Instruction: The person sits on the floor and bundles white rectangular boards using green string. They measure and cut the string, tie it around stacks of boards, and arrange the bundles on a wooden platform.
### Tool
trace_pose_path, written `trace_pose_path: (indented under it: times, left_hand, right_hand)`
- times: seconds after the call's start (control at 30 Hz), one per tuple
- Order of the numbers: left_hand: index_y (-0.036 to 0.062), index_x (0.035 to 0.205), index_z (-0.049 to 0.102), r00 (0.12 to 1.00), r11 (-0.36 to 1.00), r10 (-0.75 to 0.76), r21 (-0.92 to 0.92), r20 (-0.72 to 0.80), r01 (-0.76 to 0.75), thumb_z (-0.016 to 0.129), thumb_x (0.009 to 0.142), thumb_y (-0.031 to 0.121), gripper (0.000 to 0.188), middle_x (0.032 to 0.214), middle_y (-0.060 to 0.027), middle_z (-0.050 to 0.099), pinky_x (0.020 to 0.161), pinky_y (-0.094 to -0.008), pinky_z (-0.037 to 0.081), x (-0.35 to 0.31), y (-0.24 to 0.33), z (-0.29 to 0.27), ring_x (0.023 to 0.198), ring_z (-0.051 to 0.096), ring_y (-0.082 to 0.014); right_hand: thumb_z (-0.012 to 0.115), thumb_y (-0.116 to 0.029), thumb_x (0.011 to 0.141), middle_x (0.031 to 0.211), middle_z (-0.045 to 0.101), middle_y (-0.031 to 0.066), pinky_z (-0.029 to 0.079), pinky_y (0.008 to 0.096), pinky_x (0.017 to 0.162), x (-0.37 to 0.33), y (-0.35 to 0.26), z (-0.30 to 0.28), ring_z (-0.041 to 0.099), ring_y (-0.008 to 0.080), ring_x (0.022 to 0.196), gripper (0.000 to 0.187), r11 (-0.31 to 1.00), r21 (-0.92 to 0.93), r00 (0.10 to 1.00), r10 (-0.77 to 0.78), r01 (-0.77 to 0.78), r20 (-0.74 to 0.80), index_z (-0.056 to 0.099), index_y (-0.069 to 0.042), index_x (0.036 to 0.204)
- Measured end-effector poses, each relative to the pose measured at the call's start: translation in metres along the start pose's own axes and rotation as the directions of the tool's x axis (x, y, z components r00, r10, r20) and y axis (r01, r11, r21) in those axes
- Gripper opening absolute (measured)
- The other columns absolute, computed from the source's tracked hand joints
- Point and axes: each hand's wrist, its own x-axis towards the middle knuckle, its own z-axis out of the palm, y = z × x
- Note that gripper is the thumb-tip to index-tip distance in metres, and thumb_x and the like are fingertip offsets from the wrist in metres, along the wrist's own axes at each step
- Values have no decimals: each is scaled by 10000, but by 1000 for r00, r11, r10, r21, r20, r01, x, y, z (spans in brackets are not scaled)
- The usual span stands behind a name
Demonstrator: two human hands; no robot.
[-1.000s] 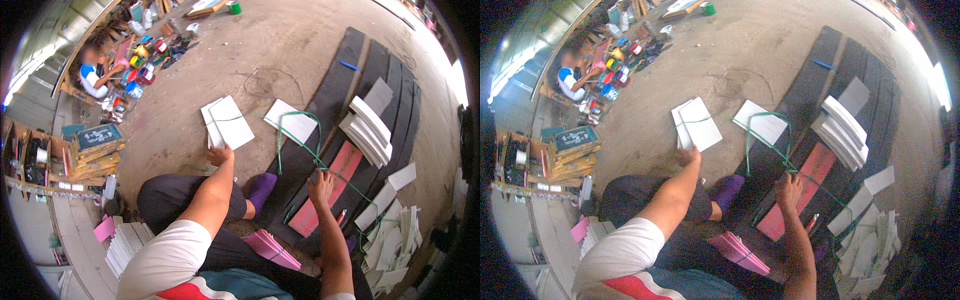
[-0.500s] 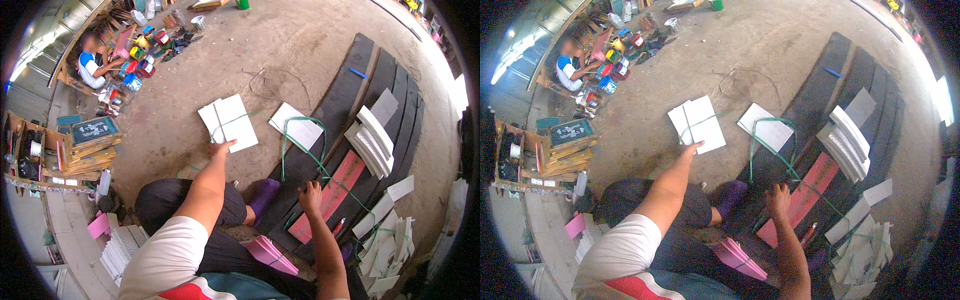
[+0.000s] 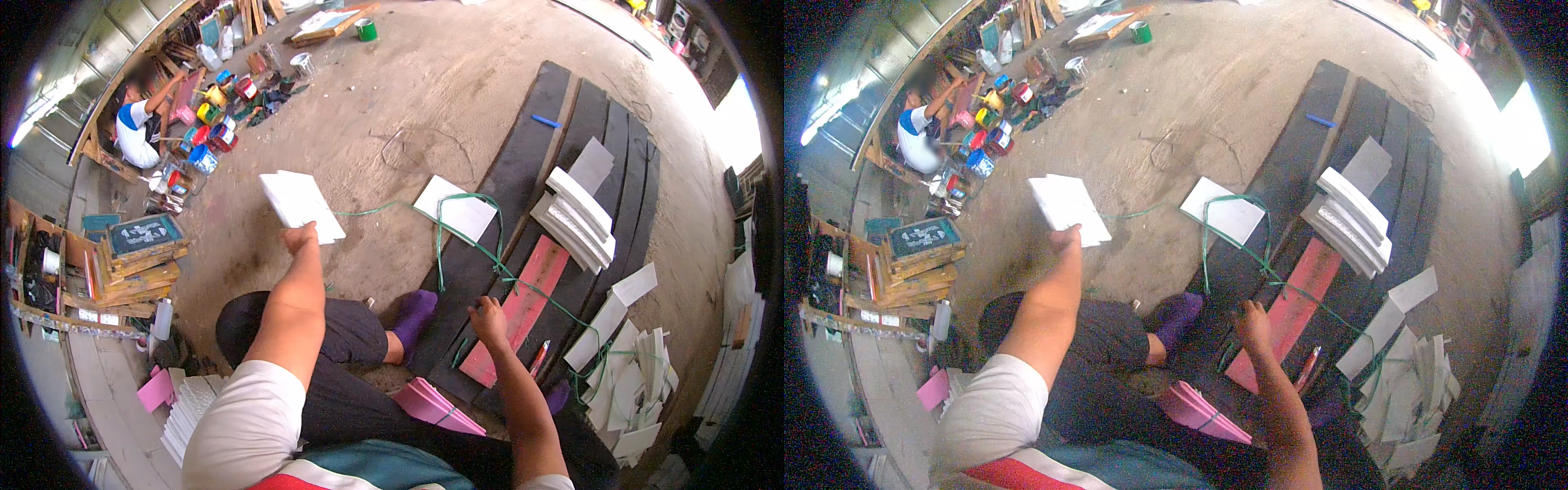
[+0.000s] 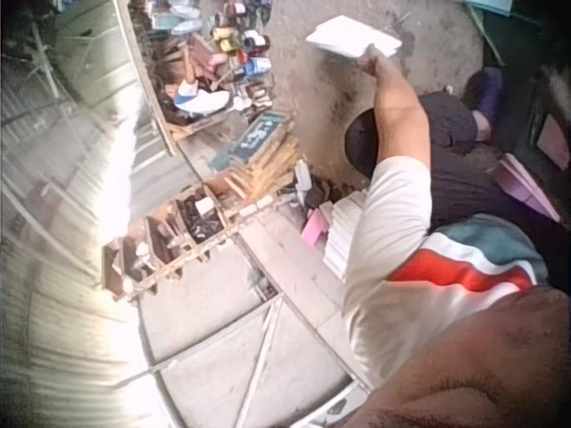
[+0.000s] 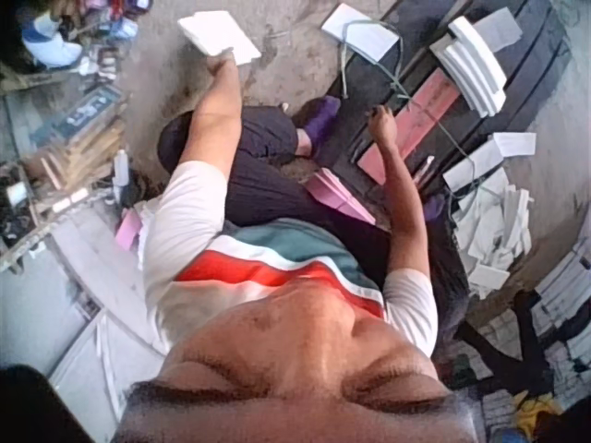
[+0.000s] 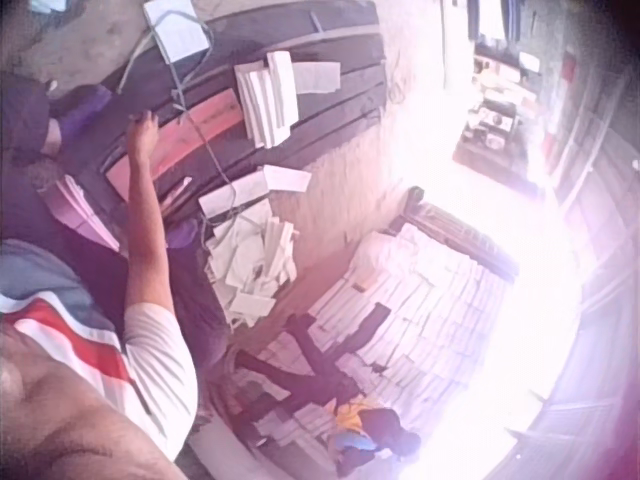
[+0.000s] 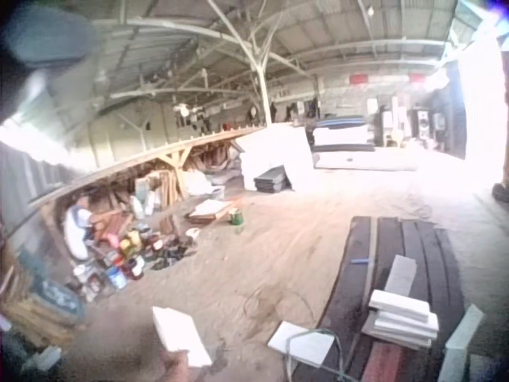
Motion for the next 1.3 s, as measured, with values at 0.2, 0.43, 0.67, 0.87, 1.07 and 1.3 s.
trace_pose_path:
  times: [0.2,0.43,0.67,0.87,1.07,1.3]
  left_hand:
    - [-70,1333,385,997,936,32,-348,-68,-54,887,755,377,887,1196,-271,644,934,-495,565,-35,64,-92,1075,673,-415]
    - [-53,1286,439,903,778,364,-607,227,-162,922,699,303,839,1237,-232,600,950,-439,497,-206,34,-20,1111,621,-349]
    - [-95,1437,331,691,827,428,-561,582,-39,929,689,324,1045,1333,-247,534,1072,-449,418,-389,-34,23,1231,550,-352]
    - [-110,1420,326,631,900,392,-422,669,-112,914,691,475,1105,1369,-285,494,1049,-456,426,-422,-46,23,1259,525,-371]
    - [-56,1270,496,728,904,382,-396,569,-164,729,906,534,732,1197,-255,611,926,-457,491,-408,-72,62,1099,619,-385]
    - [-84,1304,511,820,937,292,-320,492,-141,685,940,537,740,1267,-280,591,941,-463,484,-383,-80,75,1141,606,-401]
  right_hand:
    - [748,-297,891,1041,710,172,550,426,840,8,-9,29,699,340,972,358,991,98,995,-88,91,-37,694,-29,1121]
    - [720,-507,907,1065,718,245,525,421,927,16,-102,-16,700,335,1044,633,800,600,998,39,-8,-39,625,26,1234]
    - [857,-447,798,1075,653,201,526,463,876,-10,-67,-42,666,337,1022,773,955,257,922,228,-150,-312,525,-4,1337]
    - [934,-413,687,1313,475,245,502,486,994,-18,-35,-47,560,415,1215,907,912,295,859,378,-283,-345,489,-3,1363]
    - [946,-399,683,1257,555,252,532,468,964,11,-11,-48,615,391,1155,899,847,363,874,463,-389,-145,478,34,1317]
    - [733,-198,936,826,585,107,400,340,404,119,105,13,549,164,536,404,753,642,862,413,-142,-295,481,28,1156]
